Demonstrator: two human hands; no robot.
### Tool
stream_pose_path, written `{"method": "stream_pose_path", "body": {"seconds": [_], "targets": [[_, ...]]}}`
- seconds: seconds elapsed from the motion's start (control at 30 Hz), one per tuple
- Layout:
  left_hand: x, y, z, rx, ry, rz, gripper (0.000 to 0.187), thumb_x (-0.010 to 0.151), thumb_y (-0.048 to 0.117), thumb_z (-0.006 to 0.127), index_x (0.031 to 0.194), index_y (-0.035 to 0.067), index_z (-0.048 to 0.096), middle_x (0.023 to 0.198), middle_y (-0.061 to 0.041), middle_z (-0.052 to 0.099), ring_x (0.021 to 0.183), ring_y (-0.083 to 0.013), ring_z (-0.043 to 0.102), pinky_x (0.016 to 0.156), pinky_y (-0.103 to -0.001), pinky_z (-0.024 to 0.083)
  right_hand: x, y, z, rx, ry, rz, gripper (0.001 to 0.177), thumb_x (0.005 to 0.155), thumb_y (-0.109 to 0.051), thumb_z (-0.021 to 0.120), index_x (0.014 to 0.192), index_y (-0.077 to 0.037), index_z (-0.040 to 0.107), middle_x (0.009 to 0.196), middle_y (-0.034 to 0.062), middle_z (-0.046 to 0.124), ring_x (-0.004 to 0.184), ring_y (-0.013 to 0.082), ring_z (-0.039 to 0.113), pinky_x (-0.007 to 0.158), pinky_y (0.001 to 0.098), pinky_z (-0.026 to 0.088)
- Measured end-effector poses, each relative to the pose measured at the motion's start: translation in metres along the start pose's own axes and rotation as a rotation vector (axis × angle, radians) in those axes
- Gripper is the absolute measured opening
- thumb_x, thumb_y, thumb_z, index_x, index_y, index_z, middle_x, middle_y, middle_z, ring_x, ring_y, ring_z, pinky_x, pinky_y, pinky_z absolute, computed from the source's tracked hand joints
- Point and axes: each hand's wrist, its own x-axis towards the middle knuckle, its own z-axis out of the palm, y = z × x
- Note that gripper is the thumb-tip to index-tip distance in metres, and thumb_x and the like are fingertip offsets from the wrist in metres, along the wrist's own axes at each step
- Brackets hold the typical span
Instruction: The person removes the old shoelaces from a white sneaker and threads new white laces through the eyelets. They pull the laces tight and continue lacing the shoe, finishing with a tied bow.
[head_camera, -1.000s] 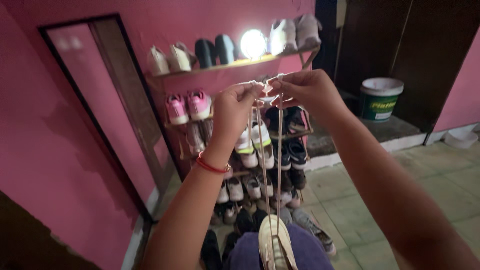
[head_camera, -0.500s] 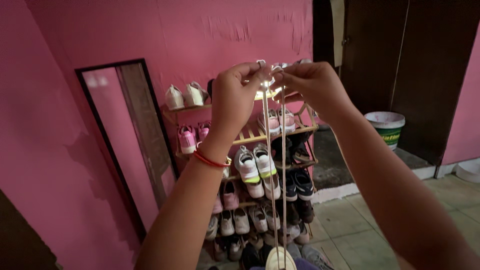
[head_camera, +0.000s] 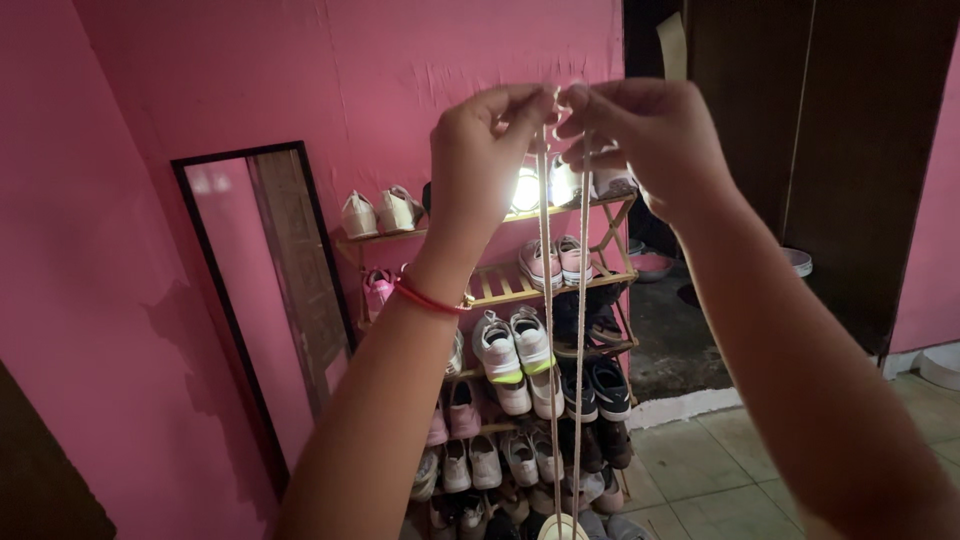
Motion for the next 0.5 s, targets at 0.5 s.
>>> {"method": "stream_pose_path", "body": {"seconds": [0.5], "targets": [[0.001, -0.007, -0.002, -0.237, -0.008, 0.157, 0.026, 0.100, 0.027, 0.070, 0.106, 0.002, 0.076, 0.091, -0.005, 0.080, 0.078, -0.0103, 0.076, 0.070, -0.025, 0.064, -0.011, -0.009, -0.008, -0.031, 0.005, -0.097, 0.024, 0.107, -0.023, 0.068, 0.118, -0.002, 0.073, 0.097, 0.0104, 0.076, 0.079, 0.0169, 0.076, 0.072, 0.0323, 0.066]]}}
